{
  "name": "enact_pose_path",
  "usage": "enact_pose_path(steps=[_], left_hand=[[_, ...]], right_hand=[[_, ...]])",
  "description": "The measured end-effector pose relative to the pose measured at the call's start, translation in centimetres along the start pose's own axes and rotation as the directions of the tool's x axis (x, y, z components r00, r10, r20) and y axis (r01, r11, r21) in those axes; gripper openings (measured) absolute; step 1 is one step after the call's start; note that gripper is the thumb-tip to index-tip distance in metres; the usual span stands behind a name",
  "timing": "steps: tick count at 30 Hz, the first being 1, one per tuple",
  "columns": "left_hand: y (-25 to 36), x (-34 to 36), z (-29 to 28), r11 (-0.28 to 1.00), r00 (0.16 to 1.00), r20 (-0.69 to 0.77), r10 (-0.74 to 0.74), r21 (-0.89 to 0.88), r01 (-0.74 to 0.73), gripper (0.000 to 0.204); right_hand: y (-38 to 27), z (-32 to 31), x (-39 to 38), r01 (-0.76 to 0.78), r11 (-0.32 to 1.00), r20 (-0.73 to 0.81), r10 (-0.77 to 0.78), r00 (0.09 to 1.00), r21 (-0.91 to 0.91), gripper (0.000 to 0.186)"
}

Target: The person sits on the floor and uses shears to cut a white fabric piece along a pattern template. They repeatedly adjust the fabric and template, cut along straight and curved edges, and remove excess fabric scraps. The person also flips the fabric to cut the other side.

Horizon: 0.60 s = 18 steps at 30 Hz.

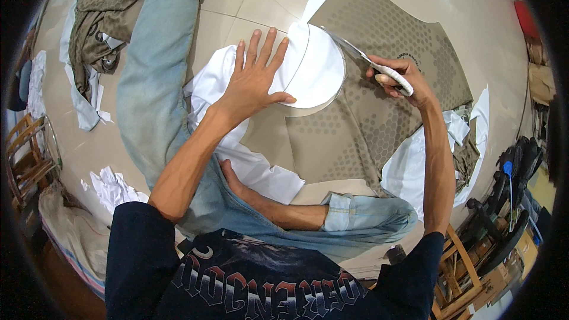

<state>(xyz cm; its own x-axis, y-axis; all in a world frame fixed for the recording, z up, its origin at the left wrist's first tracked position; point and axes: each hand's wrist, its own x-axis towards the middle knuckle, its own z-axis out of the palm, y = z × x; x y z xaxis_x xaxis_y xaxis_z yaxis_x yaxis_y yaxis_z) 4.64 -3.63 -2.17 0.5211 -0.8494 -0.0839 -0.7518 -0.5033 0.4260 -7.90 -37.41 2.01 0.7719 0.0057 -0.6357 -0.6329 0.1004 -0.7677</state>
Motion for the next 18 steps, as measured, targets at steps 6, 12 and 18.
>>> enact_pose_path(steps=[6, 12, 18], left_hand=[[-0.1, 0.0, 0.0, 1.000, 1.000, 0.008, 0.006, 0.031, -0.006, 0.114], [0.3, 0.0, -0.4, 1.000, 1.000, -0.012, -0.008, -0.017, 0.008, 0.112], [0.3, -0.1, -0.4, 1.000, 1.000, -0.028, -0.005, -0.023, 0.004, 0.113]], right_hand=[[-1.2, 0.1, 1.9, 0.014, 0.999, 0.038, -0.013, 0.999, -0.048, 0.050], [-2.6, -0.1, 2.6, -0.002, 0.995, 0.083, 0.010, 0.996, -0.099, 0.050], [-4.1, -0.4, 2.9, -0.032, 0.978, 0.080, 0.049, 0.996, -0.206, 0.050]])
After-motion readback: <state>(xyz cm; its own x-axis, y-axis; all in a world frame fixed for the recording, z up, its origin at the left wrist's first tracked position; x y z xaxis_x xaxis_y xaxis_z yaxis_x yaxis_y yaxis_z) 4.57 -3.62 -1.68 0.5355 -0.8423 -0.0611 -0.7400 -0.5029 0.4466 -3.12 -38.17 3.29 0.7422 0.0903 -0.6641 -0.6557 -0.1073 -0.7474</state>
